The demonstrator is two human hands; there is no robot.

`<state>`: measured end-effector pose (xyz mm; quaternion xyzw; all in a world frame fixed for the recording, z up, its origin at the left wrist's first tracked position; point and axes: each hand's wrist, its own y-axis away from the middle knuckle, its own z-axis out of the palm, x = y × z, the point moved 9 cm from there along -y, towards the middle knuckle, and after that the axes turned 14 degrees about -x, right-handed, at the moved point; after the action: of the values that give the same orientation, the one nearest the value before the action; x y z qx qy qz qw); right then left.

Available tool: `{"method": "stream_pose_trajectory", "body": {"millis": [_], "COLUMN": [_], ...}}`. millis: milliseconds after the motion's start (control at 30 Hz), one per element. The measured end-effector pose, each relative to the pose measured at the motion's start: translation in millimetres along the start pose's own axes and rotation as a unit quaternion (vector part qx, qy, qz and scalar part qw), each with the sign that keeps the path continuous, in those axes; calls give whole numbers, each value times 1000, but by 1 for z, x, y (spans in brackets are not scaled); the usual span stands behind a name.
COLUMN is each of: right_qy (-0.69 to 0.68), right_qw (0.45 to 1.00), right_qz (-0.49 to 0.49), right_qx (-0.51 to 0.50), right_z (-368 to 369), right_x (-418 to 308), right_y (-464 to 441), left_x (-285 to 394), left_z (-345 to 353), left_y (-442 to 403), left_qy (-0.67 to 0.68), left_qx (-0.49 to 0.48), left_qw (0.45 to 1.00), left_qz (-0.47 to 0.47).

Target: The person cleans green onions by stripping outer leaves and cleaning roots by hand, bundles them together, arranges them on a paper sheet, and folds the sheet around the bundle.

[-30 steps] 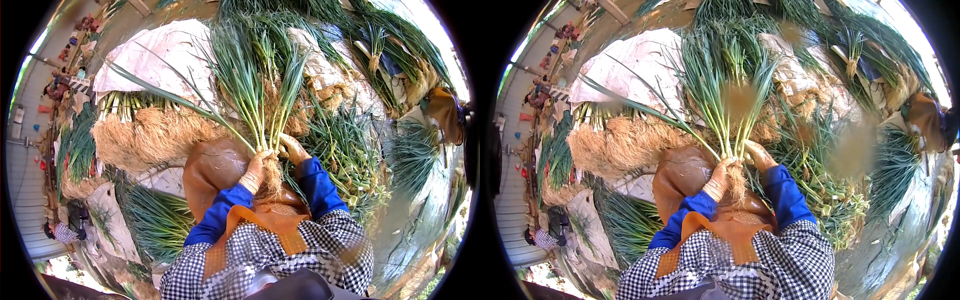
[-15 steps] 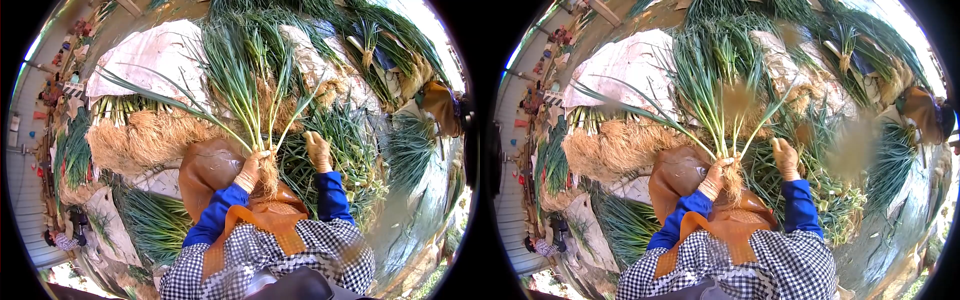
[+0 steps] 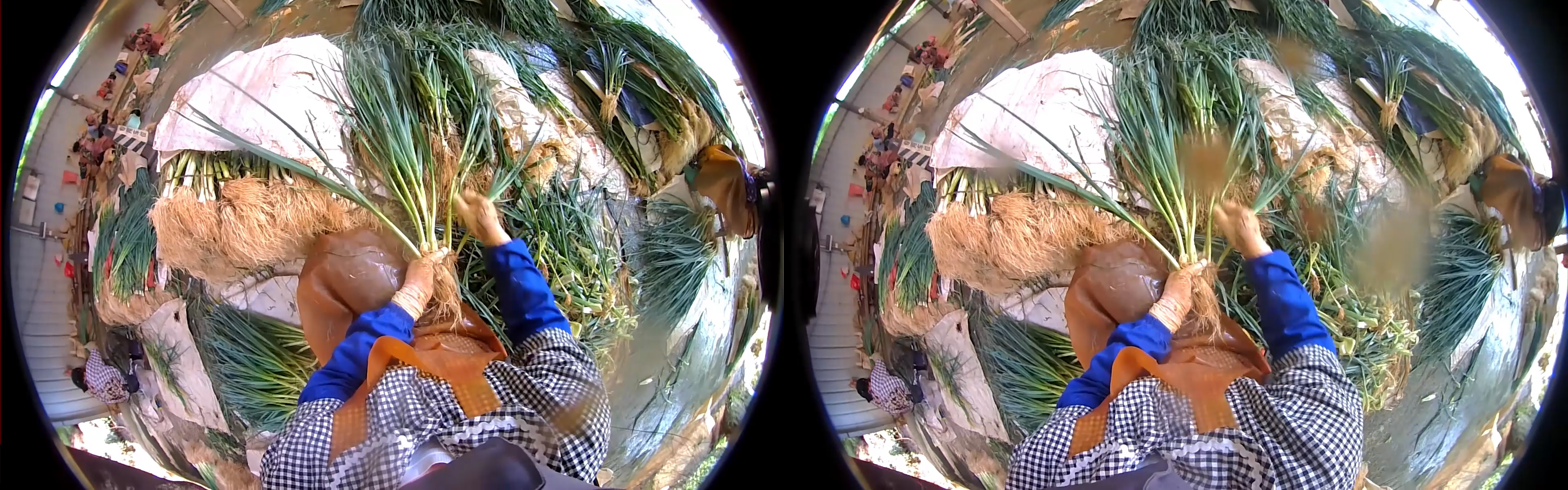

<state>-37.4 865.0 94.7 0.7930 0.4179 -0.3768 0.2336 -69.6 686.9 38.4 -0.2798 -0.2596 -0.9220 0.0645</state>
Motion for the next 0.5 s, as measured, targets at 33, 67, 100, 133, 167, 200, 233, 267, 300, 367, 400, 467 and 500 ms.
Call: {"method": "stream_pose_trajectory", "body": {"millis": [33, 67, 100, 133, 167, 200, 233, 267, 300, 367, 400, 467, 500], "right_qy": [-238, -322, -280, -301, -275, -343, -266, 21, 300, 321, 333, 45, -169], "right_qw": [966, 922, 908, 877, 887, 884, 898, 937, 882, 893, 900, 963, 954], "right_qz": [46, 79, 89, 92, 178, 218, 292, 297, 331, 303, 279, 262, 248], "right_qx": [-88, -199, -298, -362, -325, -230, -196, -182, -152, -90, -36, 39, -8], "right_z": [7, 8, 15, 12, -16, -37, -60, -79, -97, -98, -100, -81, -49], "right_x": [-28, -68, -70, -69, -59, -24, 8, 70, 130, 138, 131, 34, 24], "right_y": [36, 73, 104, 136, 158, 176, 193, 212, 235, 209, 197, 148, 125], "left_x": [2, 2, 2, 2, 1, -2, -2, 0, 6, 12, 13, 8, 12], "left_z": [-4, -7, -5, -7, -7, -4, -3, 2, 9, 13, 13, 19, 22], "left_y": [1, 1, 1, 0, -3, -5, -6, -4, 0, -2, -1, 4, 3], "left_qy": [4, 10, 8, 10, 31, 52, 69, 68, 57, 49, 50, 57, 25], "left_qx": [14, 27, 30, 32, 12, -10, -12, -16, -21, -48, -44, -55, -87], "left_qw": [1000, 999, 999, 999, 999, 998, 997, 997, 998, 998, 998, 997, 996], "left_qz": [-11, -21, -18, -21, -27, -33, -16, -19, -12, 15, 18, -18, 0]}}
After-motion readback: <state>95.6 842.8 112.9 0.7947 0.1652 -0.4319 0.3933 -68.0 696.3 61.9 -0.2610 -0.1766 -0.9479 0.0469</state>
